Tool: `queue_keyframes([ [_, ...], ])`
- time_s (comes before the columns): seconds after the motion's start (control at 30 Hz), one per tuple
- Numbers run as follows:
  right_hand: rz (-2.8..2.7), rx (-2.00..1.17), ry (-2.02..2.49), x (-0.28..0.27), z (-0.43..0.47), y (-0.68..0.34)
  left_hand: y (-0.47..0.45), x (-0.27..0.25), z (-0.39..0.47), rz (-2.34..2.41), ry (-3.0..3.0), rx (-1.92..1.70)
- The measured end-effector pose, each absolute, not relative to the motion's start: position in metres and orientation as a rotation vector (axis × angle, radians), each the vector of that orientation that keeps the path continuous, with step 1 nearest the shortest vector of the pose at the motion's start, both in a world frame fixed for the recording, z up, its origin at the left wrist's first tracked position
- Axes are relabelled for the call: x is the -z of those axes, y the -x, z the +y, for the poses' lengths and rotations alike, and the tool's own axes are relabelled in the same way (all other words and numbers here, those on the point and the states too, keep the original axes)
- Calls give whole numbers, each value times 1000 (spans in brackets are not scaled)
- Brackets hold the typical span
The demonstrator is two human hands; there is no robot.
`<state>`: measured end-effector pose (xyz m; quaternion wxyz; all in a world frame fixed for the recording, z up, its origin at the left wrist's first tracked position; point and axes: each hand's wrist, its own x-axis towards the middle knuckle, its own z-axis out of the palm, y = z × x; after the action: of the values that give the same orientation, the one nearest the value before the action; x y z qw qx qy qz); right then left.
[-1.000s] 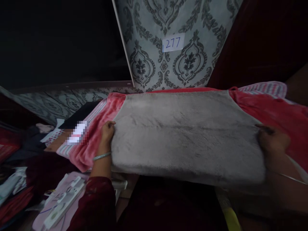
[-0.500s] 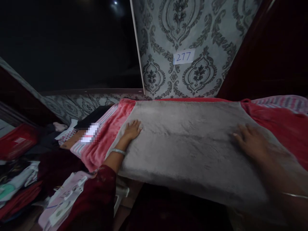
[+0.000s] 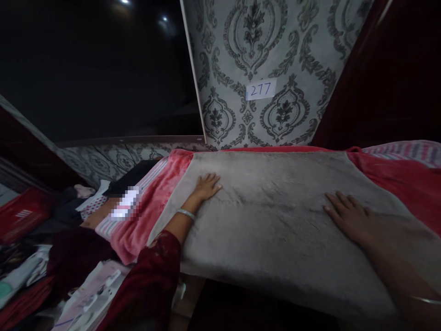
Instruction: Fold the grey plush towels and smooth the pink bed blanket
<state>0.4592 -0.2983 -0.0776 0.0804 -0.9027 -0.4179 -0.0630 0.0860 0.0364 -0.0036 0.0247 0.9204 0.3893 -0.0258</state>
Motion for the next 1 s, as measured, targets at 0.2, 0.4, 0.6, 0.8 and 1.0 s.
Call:
queue_keyframes([
  [0.2, -1268, 258, 2654, 86, -301, -464, -71, 9, 77, 1479, -2762, 103],
  [0.4, -1253, 261, 2651, 88, -300, -465, -48, -11, 117, 1658, -2680, 145],
  [0.6, -1233, 262, 2636, 87, -299, -462, -101, -6, 113, 1442, -2787, 115],
  [0.8, -1257, 314, 2566, 95, -301, -470, -108, 7, 129, 1402, -2755, 85],
  [1.0, -1267, 343, 2543, 109, -303, -483, -90, 5, 169, 1487, -2720, 35],
])
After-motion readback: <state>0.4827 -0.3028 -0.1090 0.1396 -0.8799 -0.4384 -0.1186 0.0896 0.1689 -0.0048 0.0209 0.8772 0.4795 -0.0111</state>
